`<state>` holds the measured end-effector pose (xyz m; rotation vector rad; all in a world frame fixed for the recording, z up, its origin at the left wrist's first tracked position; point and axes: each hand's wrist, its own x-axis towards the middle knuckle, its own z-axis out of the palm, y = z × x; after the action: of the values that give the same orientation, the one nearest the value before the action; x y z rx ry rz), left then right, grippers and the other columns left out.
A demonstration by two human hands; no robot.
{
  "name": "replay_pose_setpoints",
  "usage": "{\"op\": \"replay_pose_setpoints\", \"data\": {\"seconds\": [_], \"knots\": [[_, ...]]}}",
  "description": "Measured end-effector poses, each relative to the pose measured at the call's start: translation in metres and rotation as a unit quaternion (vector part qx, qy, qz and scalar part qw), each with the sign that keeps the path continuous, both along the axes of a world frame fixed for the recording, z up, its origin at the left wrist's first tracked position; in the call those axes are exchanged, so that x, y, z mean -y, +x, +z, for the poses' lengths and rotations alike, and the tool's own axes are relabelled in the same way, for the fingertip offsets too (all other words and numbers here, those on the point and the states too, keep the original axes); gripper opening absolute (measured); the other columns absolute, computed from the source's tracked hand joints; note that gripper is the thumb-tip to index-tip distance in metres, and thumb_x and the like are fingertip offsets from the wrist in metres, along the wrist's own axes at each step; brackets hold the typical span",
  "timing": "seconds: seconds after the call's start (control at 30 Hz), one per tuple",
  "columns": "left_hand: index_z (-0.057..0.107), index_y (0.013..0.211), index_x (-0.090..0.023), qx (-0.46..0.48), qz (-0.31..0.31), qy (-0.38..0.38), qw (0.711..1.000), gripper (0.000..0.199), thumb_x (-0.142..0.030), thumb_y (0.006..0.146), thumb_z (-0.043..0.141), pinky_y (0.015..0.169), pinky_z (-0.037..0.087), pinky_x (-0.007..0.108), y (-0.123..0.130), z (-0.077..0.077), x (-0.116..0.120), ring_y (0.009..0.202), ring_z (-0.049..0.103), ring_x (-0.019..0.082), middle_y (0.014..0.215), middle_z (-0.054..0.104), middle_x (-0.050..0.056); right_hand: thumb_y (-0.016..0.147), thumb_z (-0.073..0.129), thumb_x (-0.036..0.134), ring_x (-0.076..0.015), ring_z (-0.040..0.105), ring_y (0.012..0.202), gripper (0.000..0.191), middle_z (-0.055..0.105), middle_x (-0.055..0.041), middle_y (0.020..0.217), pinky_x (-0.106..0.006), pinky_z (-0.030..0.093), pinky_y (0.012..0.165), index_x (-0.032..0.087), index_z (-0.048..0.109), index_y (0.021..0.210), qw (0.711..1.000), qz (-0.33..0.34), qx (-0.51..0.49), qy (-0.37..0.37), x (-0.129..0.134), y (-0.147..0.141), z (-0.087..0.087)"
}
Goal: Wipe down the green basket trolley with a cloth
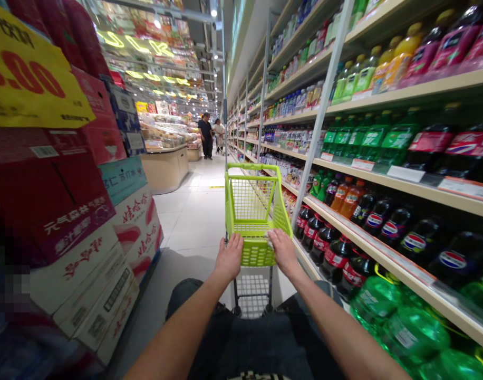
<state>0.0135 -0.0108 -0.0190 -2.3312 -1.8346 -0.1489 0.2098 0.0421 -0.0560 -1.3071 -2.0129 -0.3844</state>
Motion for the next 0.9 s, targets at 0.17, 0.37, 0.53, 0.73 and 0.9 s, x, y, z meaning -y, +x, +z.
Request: {"op": "replay_pose_setpoints", "data": {"seconds": [0.17,0.37,0.53,0.73,0.9], "knots": [[0.026,0.136,-0.01,0.011,0.021,-0.013,1.0,0.061,-0.005,0.075,0.03,0.106,0.019,0.051,0.001,-0.002,-0.001,0.135,0.014,0.023,0.145,0.023,0.013,0.079,0.039,0.006,-0.024,0.041,0.12,0.041,0.052,-0.0157,0.124,-0.047,0.035,0.097,0.014,0.054,0.117,0.998,0.023,-0.043,0.039,0.003,-0.004,-0.011],[0.025,0.136,-0.01,0.008,0.023,-0.023,0.999,0.064,-0.009,0.073,0.035,0.107,0.015,0.051,-0.005,-0.003,-0.003,0.135,0.013,0.023,0.146,0.02,0.012,0.081,0.042,0.006,-0.0208,0.04,0.122,0.043,0.051,-0.0113,0.126,-0.043,0.037,0.098,0.019,0.053,0.12,0.995,0.088,-0.025,0.035,0.002,-0.024,-0.009],[0.023,0.136,-0.007,0.009,0.025,-0.032,0.999,0.067,-0.011,0.07,0.038,0.106,0.016,0.052,-0.005,-0.001,-0.005,0.135,0.012,0.024,0.146,0.018,0.013,0.08,0.037,0.003,-0.0236,0.043,0.12,0.043,0.054,-0.0147,0.122,-0.049,0.038,0.096,0.015,0.054,0.117,0.997,-0.002,-0.062,0.056,-0.003,0.017,-0.008],[0.024,0.136,-0.01,-0.019,0.018,-0.053,0.998,0.067,-0.009,0.071,0.037,0.107,0.014,0.053,-0.007,0.007,-0.012,0.135,0.013,0.023,0.146,0.02,0.012,0.08,0.045,0.005,-0.0206,0.044,0.119,0.041,0.053,-0.0105,0.125,-0.039,0.039,0.098,0.018,0.055,0.117,0.997,0.074,-0.007,0.031,-0.003,-0.044,-0.008],[0.022,0.136,-0.011,-0.018,0.036,-0.068,0.997,0.07,-0.009,0.069,0.039,0.106,0.015,0.054,-0.009,0.011,-0.014,0.135,0.012,0.024,0.146,0.018,0.012,0.081,0.043,0.006,-0.0235,0.046,0.117,0.037,0.055,-0.0126,0.121,-0.044,0.037,0.097,0.016,0.057,0.114,0.999,0.006,-0.042,0.013,-0.017,-0.003,0.001]]}}
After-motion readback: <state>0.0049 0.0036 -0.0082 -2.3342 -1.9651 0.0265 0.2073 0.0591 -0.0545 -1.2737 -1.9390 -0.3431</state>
